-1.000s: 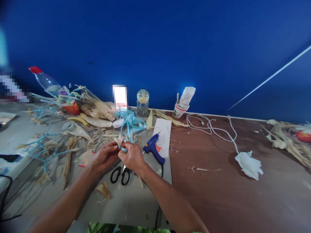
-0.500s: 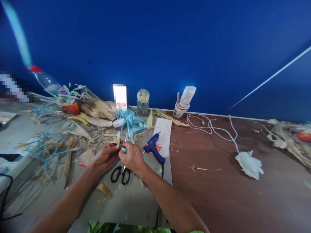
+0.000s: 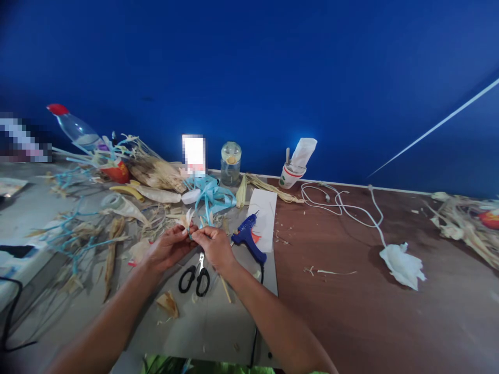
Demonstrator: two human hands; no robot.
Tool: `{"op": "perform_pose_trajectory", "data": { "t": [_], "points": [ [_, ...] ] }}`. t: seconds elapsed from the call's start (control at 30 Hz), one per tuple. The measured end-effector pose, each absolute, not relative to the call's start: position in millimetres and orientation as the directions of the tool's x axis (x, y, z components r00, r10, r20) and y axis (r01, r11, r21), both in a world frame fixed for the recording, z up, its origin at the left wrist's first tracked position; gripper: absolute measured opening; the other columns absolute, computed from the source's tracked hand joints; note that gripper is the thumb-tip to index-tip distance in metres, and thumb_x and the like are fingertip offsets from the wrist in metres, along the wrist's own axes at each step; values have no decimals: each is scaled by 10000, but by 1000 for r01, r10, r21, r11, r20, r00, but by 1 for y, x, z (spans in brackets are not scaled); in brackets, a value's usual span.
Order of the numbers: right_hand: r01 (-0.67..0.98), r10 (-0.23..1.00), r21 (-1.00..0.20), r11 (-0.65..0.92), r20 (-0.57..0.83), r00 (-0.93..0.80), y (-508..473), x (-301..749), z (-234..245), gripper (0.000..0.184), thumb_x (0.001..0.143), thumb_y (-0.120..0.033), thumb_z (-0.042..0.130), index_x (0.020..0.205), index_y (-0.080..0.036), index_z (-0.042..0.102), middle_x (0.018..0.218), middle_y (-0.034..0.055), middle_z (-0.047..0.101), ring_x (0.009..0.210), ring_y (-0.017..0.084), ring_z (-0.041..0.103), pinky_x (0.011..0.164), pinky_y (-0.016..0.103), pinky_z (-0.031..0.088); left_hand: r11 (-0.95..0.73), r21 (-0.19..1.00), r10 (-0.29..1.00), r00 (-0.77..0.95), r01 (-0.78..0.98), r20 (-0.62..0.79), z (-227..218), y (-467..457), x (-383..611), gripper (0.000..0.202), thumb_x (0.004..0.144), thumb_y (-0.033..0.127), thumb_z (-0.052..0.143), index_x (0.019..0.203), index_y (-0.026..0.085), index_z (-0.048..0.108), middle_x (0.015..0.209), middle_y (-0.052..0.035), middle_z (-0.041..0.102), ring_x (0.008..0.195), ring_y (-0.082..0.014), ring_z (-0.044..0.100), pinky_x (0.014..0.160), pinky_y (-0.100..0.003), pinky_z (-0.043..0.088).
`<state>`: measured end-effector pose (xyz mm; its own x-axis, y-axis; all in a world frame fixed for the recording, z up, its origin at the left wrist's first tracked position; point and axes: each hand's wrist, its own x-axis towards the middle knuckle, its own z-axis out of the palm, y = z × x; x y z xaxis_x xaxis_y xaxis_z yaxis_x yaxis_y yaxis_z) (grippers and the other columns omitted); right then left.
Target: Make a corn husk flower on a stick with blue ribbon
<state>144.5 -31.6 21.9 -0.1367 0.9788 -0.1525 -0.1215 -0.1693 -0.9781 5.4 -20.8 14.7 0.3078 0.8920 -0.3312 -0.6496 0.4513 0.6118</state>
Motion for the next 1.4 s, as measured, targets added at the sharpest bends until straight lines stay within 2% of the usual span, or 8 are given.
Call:
{"op": "perform_pose_trajectory", "data": {
  "t": [0.2,0.3,0.37,0.53,0.77,0.97,1.23,1.4],
  "points": [
    [-330,899,-839,-433,-374,-228,-29,144,21,164,553,-292,688,604,-148,629,498,-32,537,433,50,342,441,206,218,473,619,881,347,-626,-323,15,-21,3,136,648,81,698,776,86,654,709,-37,609,575,-81,527,616,-224,488],
    [-372,872,-790,-488,-428,-236,-26,145,17,178,538,-297,691,582,-154,596,395,-82,396,378,31,228,412,210,140,485,628,874,350,-608,-336,17,-21,4,134,650,81,699,777,85,658,709,-40,604,560,-77,510,611,-233,482],
    [-375,877,-793,-481,-420,-234,-25,146,17,188,543,-309,691,573,-159,580,375,-100,334,372,31,204,408,213,138,462,645,886,335,-608,-320,18,-21,5,113,643,83,705,746,82,657,689,-35,591,558,-76,502,606,-229,474],
    [-278,924,-884,-375,-332,-191,-28,146,24,186,570,-307,691,575,-159,579,433,-81,420,442,55,350,457,208,256,406,672,914,287,-620,-288,20,-20,7,125,606,84,731,696,90,645,642,-18,575,548,-71,493,571,-205,448],
    [-291,917,-872,-393,-348,-197,-26,145,17,216,570,-349,697,589,-157,599,438,-74,432,427,49,305,453,209,236,479,654,877,343,-586,-335,16,-20,4,93,633,110,724,675,84,646,565,-11,550,529,-77,496,582,-214,453],
    [-290,956,-914,-283,-242,-168,-25,143,7,248,614,-398,686,629,-159,623,611,-13,588,609,109,500,604,233,386,520,650,852,385,-554,-355,16,-22,3,122,622,123,736,708,71,667,574,-28,568,567,-95,517,618,-232,460],
    [-263,958,-923,-282,-253,-138,-24,144,7,233,623,-375,675,599,-157,596,537,-50,502,536,78,403,551,216,316,462,674,886,336,-577,-320,17,-22,2,148,652,117,712,790,92,664,589,-9,541,602,-105,520,660,-251,473],
    [-242,931,-904,-353,-312,-191,-24,144,11,231,606,-379,669,606,-159,596,529,-50,504,500,69,361,511,216,260,412,698,908,323,-585,-266,18,-19,3,84,657,122,711,707,102,646,620,-13,547,633,-111,538,696,-256,479]
  ]
}}
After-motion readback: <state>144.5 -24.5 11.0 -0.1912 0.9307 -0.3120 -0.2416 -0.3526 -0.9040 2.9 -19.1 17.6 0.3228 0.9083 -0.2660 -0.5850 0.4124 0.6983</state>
